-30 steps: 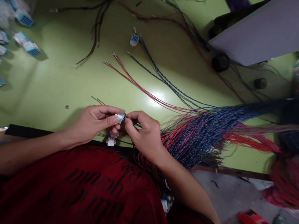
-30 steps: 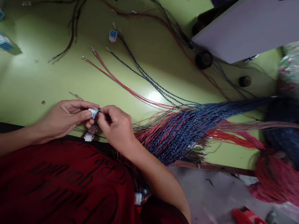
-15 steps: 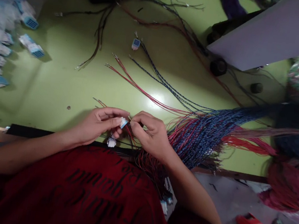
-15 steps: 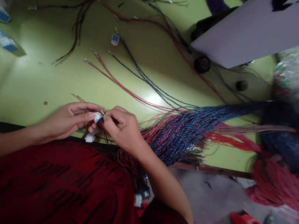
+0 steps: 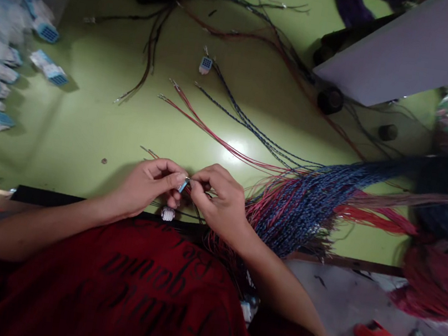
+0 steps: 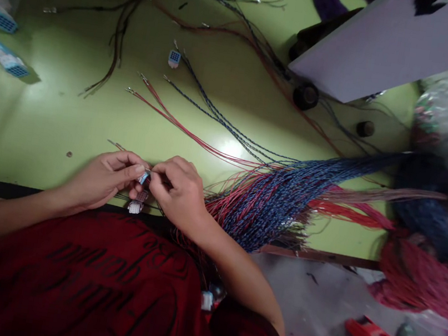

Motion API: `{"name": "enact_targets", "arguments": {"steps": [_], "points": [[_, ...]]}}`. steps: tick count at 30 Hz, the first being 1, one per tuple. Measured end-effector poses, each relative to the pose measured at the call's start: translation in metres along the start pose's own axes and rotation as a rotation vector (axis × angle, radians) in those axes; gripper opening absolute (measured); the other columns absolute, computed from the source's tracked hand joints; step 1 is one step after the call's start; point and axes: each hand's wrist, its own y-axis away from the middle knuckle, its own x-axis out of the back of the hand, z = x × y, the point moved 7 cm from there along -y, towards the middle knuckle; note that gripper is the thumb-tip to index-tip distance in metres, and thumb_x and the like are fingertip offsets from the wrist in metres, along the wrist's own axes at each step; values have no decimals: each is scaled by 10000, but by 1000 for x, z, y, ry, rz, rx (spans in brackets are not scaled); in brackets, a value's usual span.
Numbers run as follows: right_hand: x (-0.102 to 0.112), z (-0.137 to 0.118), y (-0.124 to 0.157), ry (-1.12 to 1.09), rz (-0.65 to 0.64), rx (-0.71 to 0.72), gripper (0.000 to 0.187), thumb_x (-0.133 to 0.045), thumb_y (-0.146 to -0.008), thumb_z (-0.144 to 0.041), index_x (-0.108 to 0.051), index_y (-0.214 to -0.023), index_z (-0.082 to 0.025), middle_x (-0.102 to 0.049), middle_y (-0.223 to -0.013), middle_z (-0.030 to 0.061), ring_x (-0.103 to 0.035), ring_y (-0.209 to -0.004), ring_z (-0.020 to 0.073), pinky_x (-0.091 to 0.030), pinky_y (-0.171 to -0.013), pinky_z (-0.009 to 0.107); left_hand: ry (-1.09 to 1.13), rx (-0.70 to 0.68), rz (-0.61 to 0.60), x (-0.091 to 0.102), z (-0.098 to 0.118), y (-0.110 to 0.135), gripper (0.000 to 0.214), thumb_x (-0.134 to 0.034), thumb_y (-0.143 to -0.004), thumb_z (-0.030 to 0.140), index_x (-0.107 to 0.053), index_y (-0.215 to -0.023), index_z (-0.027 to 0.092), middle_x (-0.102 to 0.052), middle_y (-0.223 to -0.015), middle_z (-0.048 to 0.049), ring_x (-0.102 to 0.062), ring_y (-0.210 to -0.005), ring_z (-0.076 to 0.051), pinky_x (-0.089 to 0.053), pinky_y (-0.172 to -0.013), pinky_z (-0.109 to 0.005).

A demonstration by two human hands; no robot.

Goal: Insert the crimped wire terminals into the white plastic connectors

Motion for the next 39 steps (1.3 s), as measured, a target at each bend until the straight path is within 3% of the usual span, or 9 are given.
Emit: {"name": "enact_targets", "arguments": {"steps": [3, 10, 29, 34, 39], "points": [[7, 2, -2, -56, 3, -81, 154, -542, -824, -148, -583, -681, -190, -557, -671, -22, -520, -638, 103, -424, -619, 253, 46, 49, -5, 0, -2, 0, 214, -758, -727, 315, -644, -796, 147, -625, -576, 19, -558, -471, -95, -473, -491, -237], [4, 8, -1, -204, -211, -256, 168, -532, -816, -182, -568, -653, -172, -524, -611, -45, -448, -577, 71, -379, -556, 219, 113, 87, -6, 2, -3, -3, 242, -783, -707, 311, -674, -820, 126, -636, -643, -11, -556, -518, -100, -463, -488, -232], [-6, 17, 1, -239, -301, -428, 205, -521, -798, -231, -548, -610, -152, -452, -532, -54, -366, -506, 60, -315, -475, 215, -28, -44, -64, 1, 0, 1, 163, -728, -774, 272, -700, -871, 144, -671, -646, -8, -594, -514, -100, -506, -503, -236], [-12, 12, 0, -211, -305, -393, 198, -515, -820, -210, -573, -643, -143, -467, -534, -58, -381, -512, 59, -327, -498, 209, -161, -144, -68, 1, 6, 4, 114, -713, -784, 235, -703, -851, 143, -666, -645, 4, -606, -534, -98, -520, -517, -225], [-8, 9, 1, -175, -196, -284, 156, -535, -838, -213, -587, -705, -152, -556, -639, -28, -456, -578, 76, -370, -561, 223, -91, -110, -25, 4, 1, 1, 158, -720, -780, 274, -693, -867, 144, -665, -631, 11, -615, -520, -99, -539, -513, -226]]}}
